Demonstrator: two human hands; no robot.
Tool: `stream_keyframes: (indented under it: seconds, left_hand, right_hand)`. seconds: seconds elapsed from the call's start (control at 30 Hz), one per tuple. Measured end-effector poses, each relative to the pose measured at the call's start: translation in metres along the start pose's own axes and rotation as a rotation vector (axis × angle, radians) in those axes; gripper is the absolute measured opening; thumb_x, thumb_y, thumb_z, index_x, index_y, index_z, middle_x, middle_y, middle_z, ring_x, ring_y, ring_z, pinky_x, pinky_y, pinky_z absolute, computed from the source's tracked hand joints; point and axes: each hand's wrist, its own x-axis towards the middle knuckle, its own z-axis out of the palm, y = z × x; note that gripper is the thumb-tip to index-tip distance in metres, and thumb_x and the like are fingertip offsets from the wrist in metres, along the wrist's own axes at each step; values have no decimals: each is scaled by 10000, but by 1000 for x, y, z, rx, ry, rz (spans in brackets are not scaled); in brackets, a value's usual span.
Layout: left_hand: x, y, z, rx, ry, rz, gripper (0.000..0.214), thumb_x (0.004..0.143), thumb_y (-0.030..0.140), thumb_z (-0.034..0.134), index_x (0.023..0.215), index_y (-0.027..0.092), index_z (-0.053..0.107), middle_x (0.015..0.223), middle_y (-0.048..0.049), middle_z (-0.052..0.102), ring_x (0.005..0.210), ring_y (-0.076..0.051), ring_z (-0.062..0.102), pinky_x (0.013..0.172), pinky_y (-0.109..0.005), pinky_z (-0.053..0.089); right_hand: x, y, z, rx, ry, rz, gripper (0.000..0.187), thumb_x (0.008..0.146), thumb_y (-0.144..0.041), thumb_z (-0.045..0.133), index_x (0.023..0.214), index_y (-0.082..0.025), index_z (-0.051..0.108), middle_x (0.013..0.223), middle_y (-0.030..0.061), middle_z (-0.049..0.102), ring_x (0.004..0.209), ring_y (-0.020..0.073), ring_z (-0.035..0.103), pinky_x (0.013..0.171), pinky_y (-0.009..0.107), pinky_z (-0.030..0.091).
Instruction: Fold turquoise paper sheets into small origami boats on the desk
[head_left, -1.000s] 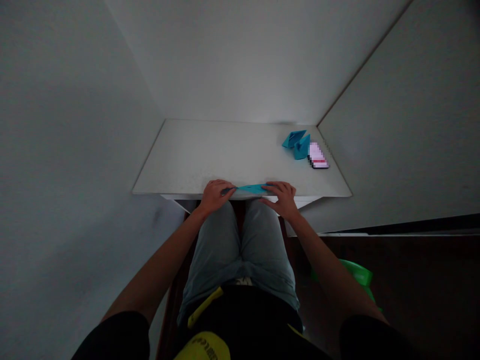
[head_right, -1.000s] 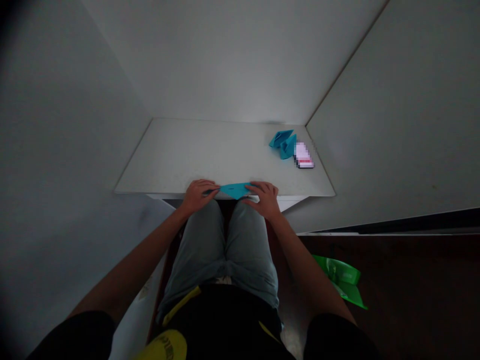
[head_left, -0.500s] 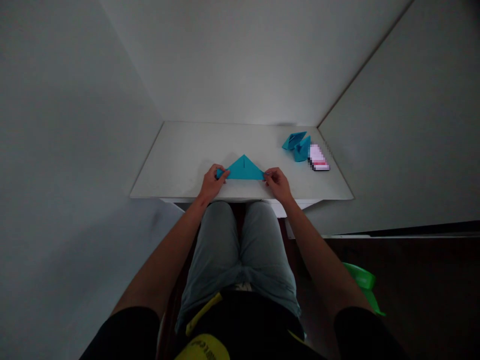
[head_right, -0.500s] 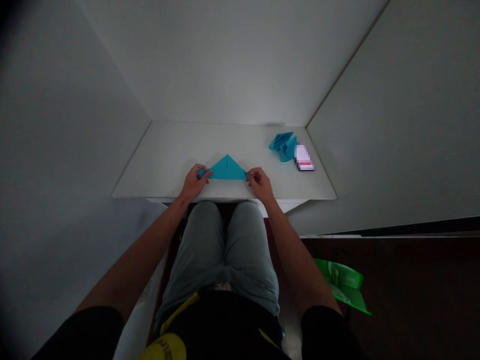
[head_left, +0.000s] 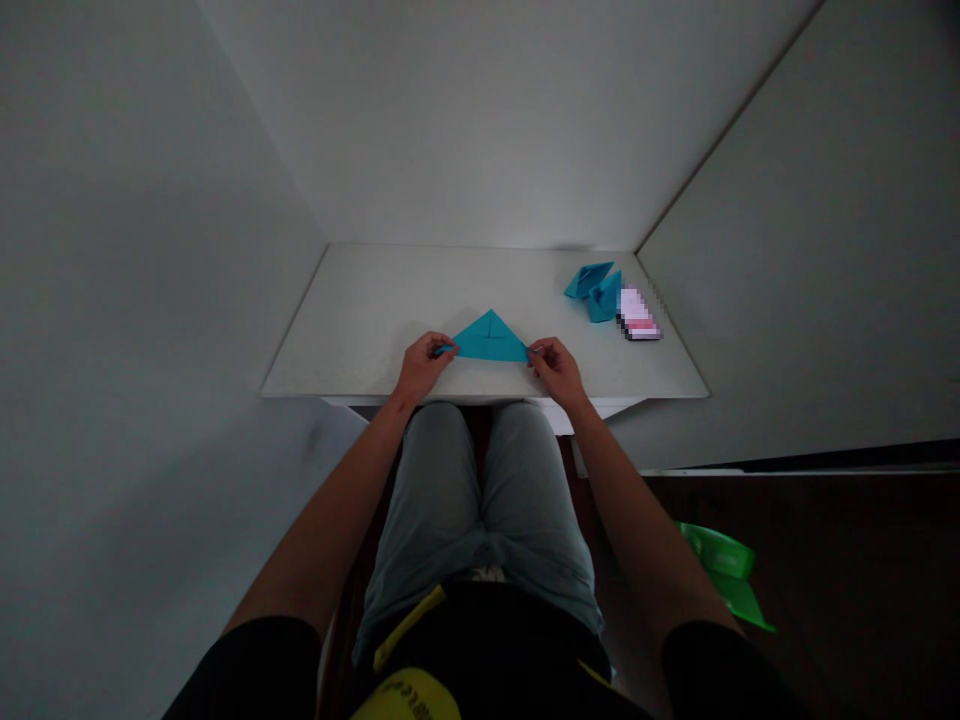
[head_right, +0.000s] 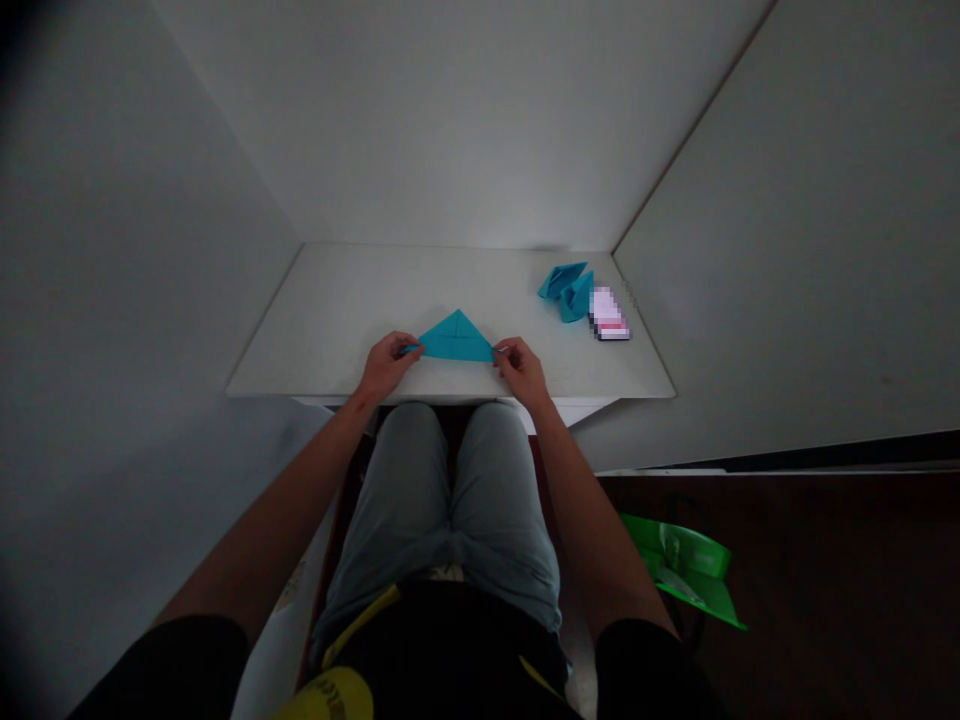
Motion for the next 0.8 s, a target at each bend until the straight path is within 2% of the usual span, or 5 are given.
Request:
stream_keyframes:
  seconds: [0.1, 0.27, 0.47, 0.63, 0.8]
  left_hand:
    - [-1, -1, -3, 45, -44, -6, 301, 808, 409, 859, 1015, 198, 800, 964, -47, 816, 760, -146, 690, 774, -302, 584]
    - [-2, -1, -5, 37, -71, -49, 447, 785, 396, 895, 1179, 197, 822, 1026, -69, 842, 765, -159, 725, 810, -323, 626]
    - [-2, -2, -6, 53, -70, -61, 466, 806, 432, 881, 1207, 199, 834, 997, -65, 844, 758, -158, 712, 800, -315, 614]
    - [-2, -2, -6, 59, -69, -9, 469, 812, 469, 871, 1210, 223, 847, 1064, -67, 852, 780, -164, 706, 809, -326, 609]
    - [-3, 1, -6, 48, -61, 1, 451, 820, 491, 873, 1187, 229, 856, 974, -58, 833, 731, -159, 671, 741, -318, 588]
  right_hand:
    - [0, 0, -1, 3, 1, -3, 404, 890, -637, 754, 1005, -266, 645, 798, -15, 658, 652, 158, 563, 638, 316, 497]
    - [-2, -3, -2, -53, -15, 9, 461, 815, -615, 843, 1065, -253, 704, 911, 5, 700, 642, 137, 520, 607, 306, 453]
    - [-4, -5, -4, -129, 1, 55, 449, 825, -604, 823, 1082, -241, 767, 647, -51, 552, 604, 150, 461, 605, 311, 401]
    - [-4, -8, -3, -127, 12, 58, 496, 829, -633, 806, 1126, -236, 801, 620, -51, 539, 591, 151, 452, 594, 315, 406]
    - [-4, -8, -4, -105, 34, 61, 496, 823, -638, 809, 1123, -243, 816, 598, -50, 537, 577, 153, 445, 577, 319, 408]
